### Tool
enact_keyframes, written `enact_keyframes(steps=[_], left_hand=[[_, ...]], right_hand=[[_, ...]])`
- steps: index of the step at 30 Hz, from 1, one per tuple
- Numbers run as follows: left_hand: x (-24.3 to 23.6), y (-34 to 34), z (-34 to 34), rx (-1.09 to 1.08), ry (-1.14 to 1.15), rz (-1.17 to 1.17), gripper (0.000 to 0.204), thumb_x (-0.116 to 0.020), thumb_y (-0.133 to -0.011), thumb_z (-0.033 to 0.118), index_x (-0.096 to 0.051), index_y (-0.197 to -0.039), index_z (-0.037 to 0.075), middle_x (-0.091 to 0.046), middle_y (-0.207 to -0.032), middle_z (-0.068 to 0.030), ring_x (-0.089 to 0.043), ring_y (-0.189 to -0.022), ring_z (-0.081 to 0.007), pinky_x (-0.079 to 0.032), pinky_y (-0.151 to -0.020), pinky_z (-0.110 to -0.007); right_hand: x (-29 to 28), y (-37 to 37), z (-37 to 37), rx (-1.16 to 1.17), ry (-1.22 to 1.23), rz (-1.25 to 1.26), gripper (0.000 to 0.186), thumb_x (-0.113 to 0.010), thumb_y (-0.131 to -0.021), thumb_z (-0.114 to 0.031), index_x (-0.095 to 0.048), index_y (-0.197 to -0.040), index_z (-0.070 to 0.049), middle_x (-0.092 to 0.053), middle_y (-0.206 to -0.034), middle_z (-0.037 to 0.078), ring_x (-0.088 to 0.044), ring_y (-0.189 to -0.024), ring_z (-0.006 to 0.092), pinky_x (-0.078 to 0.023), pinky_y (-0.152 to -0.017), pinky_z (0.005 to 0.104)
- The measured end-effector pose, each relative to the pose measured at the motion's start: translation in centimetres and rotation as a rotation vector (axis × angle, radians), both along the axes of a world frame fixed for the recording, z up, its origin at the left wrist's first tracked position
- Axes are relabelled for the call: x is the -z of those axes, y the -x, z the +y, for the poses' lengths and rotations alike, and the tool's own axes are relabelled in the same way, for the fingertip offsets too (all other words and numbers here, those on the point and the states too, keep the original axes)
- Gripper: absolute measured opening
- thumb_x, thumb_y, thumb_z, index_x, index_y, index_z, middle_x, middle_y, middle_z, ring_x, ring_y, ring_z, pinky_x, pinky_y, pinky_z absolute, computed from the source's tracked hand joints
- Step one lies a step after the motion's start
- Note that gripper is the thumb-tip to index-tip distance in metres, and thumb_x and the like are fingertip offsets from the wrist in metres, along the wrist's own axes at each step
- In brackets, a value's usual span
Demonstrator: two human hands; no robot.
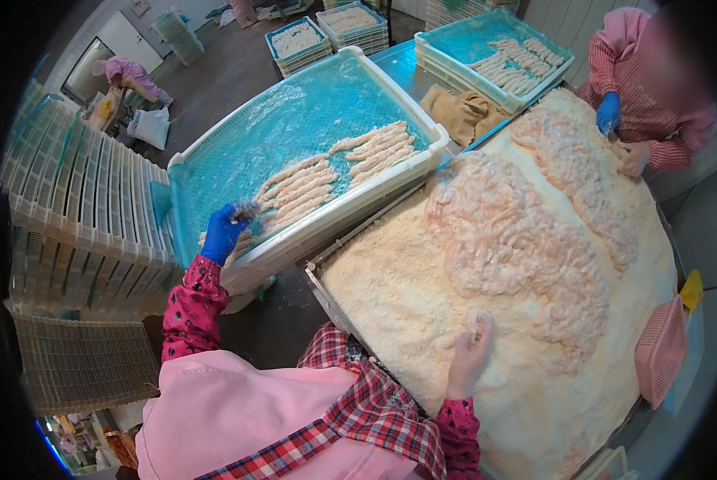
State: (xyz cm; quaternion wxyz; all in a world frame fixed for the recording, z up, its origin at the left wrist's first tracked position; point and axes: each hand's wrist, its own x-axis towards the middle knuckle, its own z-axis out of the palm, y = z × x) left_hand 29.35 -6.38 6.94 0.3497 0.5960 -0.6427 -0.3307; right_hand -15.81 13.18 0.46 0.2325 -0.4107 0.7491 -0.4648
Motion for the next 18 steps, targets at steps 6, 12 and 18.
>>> enact_keyframes(steps=[6,12,18], left_hand=[[1.9,-1.8,-5.1,-0.043,0.011,0.097,0.037,-0.063,-0.082,0.004,-0.058,-0.118,0.006,-0.06,-0.114,-0.0095,-0.057,-0.105,-0.0192,-0.045,-0.09,-0.03],[2.7,-1.5,-7.3,0.195,0.06,-0.171,0.039,-0.061,-0.08,-0.001,-0.059,-0.118,0.009,-0.06,-0.1,-0.0078,-0.057,-0.094,-0.0187,-0.044,-0.083,-0.03],[0.3,0.7,-6.8,0.148,0.355,-0.566,0.041,-0.057,-0.081,-0.002,-0.056,-0.121,0.005,-0.057,-0.12,-0.0153,-0.056,-0.105,-0.0268,-0.042,-0.092,-0.035]], right_hand=[[-1.5,1.9,0.1,0.175,0.083,-0.56,0.034,-0.046,-0.09,-0.003,-0.045,-0.123,0.003,-0.051,-0.119,0.009,-0.048,-0.111,0.0166,-0.04,-0.092,0.0302],[-2.1,3.1,1.3,0.207,0.124,-0.409,0.033,-0.048,-0.091,-0.012,-0.045,-0.12,0.003,-0.051,-0.111,0.008,-0.05,-0.1,0.0141,-0.041,-0.088,0.0272],[-6.1,5.0,0.2,-0.125,0.299,0.296,0.026,-0.06,-0.08,-0.013,-0.058,-0.106,-0.006,-0.059,-0.109,0.013,-0.056,-0.099,0.0262,-0.041,-0.09,0.0373]])
